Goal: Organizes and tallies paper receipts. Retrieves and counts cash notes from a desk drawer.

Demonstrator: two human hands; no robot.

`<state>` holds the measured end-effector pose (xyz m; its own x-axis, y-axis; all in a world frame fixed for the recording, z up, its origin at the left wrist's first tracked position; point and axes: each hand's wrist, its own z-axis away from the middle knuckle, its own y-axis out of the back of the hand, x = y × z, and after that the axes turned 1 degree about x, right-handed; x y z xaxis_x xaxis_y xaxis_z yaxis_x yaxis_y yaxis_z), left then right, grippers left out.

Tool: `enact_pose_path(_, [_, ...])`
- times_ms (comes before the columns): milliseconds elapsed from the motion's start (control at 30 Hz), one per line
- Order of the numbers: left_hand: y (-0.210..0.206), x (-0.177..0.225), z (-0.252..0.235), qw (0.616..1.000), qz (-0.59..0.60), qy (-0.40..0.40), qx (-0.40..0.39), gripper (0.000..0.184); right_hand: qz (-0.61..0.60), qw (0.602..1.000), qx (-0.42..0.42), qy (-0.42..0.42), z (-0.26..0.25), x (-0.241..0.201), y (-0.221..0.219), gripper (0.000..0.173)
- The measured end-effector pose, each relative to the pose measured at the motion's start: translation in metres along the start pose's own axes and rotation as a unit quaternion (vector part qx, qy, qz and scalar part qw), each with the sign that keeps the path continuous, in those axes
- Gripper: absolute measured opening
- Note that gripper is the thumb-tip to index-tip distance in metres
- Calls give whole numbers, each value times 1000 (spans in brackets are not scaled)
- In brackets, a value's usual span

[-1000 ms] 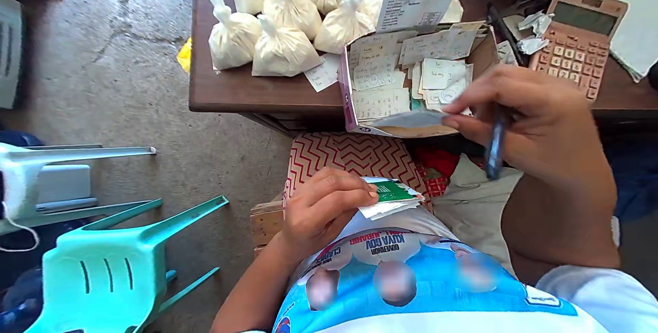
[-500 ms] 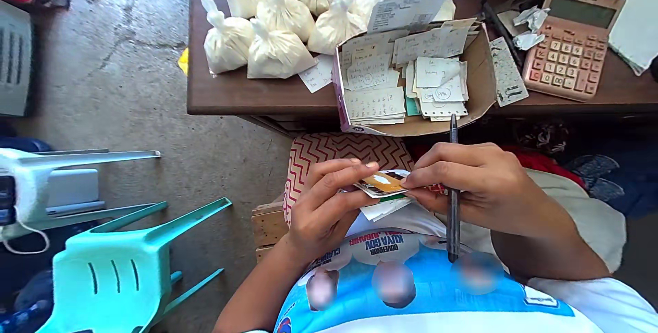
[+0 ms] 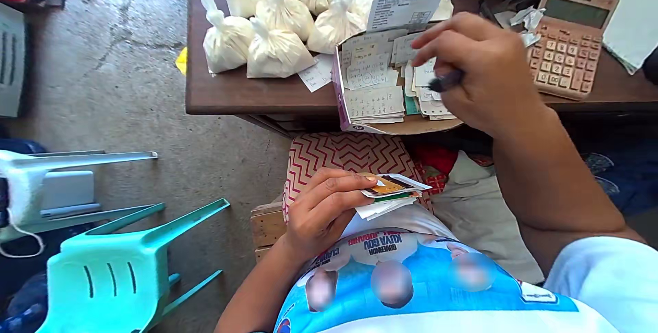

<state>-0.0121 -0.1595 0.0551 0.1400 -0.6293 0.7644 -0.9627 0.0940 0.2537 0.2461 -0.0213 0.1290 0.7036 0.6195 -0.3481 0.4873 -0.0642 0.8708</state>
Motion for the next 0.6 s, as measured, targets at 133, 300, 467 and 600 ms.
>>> enact_pose_path(133, [2,1,1,1000,0,-1,2,9,6,997,-72,39,-26,11,-38,18])
enact_pose_path(300, [7,0,4,1000,-8,9,9,8,100,983,-149,48,-44,10,-54,36])
enact_pose_path(467, [8,-4,5,1000,1,17,8,8,116,971,-207,15,-50,9,-50,35])
enact_pose_path(600, [10,-3,3,1000,1,17,4,8,22,975,-219,21,-48,14,-43,26])
